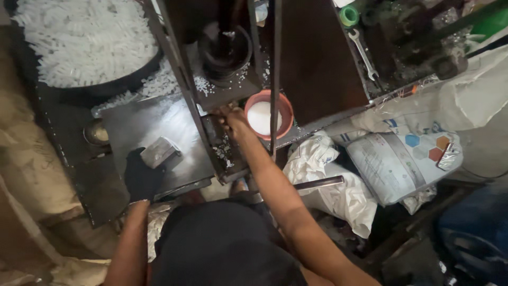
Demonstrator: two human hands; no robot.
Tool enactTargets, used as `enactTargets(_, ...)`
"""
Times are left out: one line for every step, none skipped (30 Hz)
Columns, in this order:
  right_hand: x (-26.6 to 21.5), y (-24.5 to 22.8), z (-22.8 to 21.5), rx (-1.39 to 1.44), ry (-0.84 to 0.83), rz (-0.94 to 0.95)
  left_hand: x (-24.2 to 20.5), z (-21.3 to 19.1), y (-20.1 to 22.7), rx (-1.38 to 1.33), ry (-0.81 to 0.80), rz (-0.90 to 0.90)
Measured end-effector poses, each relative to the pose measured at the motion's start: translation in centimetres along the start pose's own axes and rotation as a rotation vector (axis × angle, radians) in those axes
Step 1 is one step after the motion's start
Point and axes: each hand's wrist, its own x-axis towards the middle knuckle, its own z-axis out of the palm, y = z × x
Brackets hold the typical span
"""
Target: The person operates a manual machine by repeatedly placing a metal mold into a press, adding white granular material from a bowl, and using a lever to cycle the press. The person handles the mold and lever throughout the clip.
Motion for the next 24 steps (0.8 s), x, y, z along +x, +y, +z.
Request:
enactTargets(0.3,0.3,-0.1,-0.032,0.002,-0.031,-0.1,0.0,0.0,-0.017,-0.011,-0.007)
enactTargets(0.6,0.5,-0.1,-0.063,0.004,-0.061,-0.1,-0.1,0.0,-0.035,-0.021,-0.014)
enactTargets(0.9,0.7,-0.2,-0.035,0.04,-0.036,0.0,-0.1,0.0,-0.036,-0.017,-0.011)
enactTargets(1.1,0.9,-0.2,-0.008,0.077,-0.011,0.0,-0.1,-0.1,-0.037,-0.013,-0.008)
enactTargets(1.2,1.0,-0.2,0.019,0.115,0.013,0.1,-0.1,-0.2,-0.039,-0.009,-0.004)
enactTargets(1.3,1.1,-0.1,-0.036,0.133,0.013,0.1,-0.1,-0.3,-0.043,-0.008,0.015)
enactTargets(1.3,0.9,0.0,-0.092,0.151,0.009,0.3,-0.1,-0.4,-0.05,-0.005,0.037)
enactTargets(1.3,0.7,0.1,-0.147,0.169,0.006,0.3,-0.2,-0.5,-0.056,-0.002,0.06)
enactTargets(1.1,0.5,0.3,-0.181,0.127,-0.007,0.5,-0.2,-0.6,-0.066,-0.012,0.058)
enactTargets(0.8,0.2,0.6,-0.215,0.086,-0.02,0.5,-0.3,-0.6,-0.075,-0.022,0.057)
enactTargets(0.3,-0.2,0.7,-0.249,0.047,-0.035,0.6,-0.3,-0.6,-0.087,-0.033,0.058)
enactTargets(-0.4,-0.6,0.8,-0.174,0.03,-0.02,0.6,-0.3,-0.5,-0.081,-0.03,0.076)
enactTargets(-1.2,-0.9,1.0,-0.098,0.013,-0.008,0.6,-0.5,-0.5,-0.076,-0.027,0.096)
enactTargets(-2.0,-1.1,1.2,-0.023,-0.003,0.005,0.7,-0.6,-0.4,-0.071,-0.024,0.116)
enactTargets(-3.2,-1.0,1.1,-0.101,-0.051,-0.044,0.6,-0.8,-0.4,-0.076,-0.024,0.109)
enactTargets(-4.7,-0.6,0.7,-0.179,-0.098,-0.093,0.6,-0.9,-0.3,-0.081,-0.023,0.103)
enactTargets(-5.9,-0.2,0.3,-0.258,-0.143,-0.142,0.6,-1.0,-0.2,-0.087,-0.024,0.098)
enactTargets(-6.6,0.3,-0.1,-0.26,-0.155,-0.191,0.7,-1.2,-0.1,-0.086,-0.019,0.112)
enactTargets(-7.2,0.8,-0.8,-0.265,-0.165,-0.235,0.6,-1.2,0.0,-0.087,-0.017,0.12)
enactTargets(-7.2,1.2,-1.7,-0.271,-0.176,-0.28,0.6,-1.1,0.1,-0.088,-0.015,0.129)
enactTargets(-6.6,1.4,-2.7,-0.223,-0.042,-0.354,0.6,-1.1,0.2,-0.094,0.007,0.12)
enactTargets(-5.8,1.3,-4.1,-0.175,0.092,-0.429,0.6,-1.0,0.3,-0.099,0.029,0.11)
enactTargets(-5.0,1.6,-5.7,-0.127,0.224,-0.494,0.3,-1.0,0.3,-0.1,0.049,0.092)
enactTargets(-2.8,1.0,-6.9,-0.193,0.451,-0.644,0.2,-0.9,0.3,-0.111,0.08,0.116)
